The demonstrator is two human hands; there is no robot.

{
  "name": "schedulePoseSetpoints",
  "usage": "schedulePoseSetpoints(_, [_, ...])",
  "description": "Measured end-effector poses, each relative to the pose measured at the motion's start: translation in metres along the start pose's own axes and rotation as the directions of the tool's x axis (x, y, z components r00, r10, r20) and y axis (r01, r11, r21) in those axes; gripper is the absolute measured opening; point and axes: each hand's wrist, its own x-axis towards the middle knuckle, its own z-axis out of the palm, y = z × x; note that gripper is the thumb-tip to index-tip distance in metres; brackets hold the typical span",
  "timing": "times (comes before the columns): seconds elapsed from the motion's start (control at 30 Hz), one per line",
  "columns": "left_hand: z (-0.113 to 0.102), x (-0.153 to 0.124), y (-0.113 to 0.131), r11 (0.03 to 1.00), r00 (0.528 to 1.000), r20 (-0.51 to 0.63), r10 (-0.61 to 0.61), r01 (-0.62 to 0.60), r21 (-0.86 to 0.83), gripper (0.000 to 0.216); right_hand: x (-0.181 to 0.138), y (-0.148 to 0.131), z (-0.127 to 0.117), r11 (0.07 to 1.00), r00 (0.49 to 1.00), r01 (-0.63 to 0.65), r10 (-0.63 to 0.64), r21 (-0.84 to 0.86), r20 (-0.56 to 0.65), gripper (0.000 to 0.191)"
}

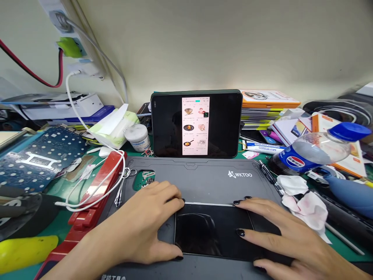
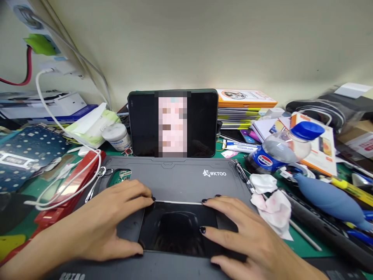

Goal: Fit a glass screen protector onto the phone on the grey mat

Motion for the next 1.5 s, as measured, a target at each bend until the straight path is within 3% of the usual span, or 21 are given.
schedulePoseSetpoints(0.37, [-0.003, 0.000, 0.000, 1.000, 1.000, 0.019, -0.002, 0.002, -0.003, 0.060, -0.004, 0.003, 0.001, 1.000, 1.000, 0.005, -0.004, -0.007, 0.027, 0.024])
schedulePoseSetpoints(0.77, [0.000, 0.003, -0.002, 0.999, 0.998, -0.049, 0.045, -0.044, 0.016, 0.059, -0.008, 0.003, 0.003, 0.998, 1.000, -0.006, 0.007, -0.062, 0.015, 0.031])
schedulePoseSetpoints(1.07, [-0.004, 0.001, -0.002, 0.999, 0.999, -0.028, 0.042, -0.041, 0.021, 0.055, -0.005, 0.001, 0.006, 0.999, 0.999, -0.032, 0.033, -0.004, 0.024, 0.022])
schedulePoseSetpoints(1.23, [-0.004, 0.001, -0.001, 0.999, 0.998, -0.037, 0.045, -0.044, 0.025, 0.054, -0.013, 0.001, 0.006, 0.999, 0.997, -0.039, 0.039, 0.011, 0.061, 0.027])
schedulePoseSetpoints(1.5, [-0.004, 0.001, -0.001, 0.999, 0.999, -0.027, 0.041, -0.040, 0.033, 0.053, -0.009, 0.000, 0.006, 0.999, 0.998, -0.051, 0.051, -0.004, 0.023, 0.028])
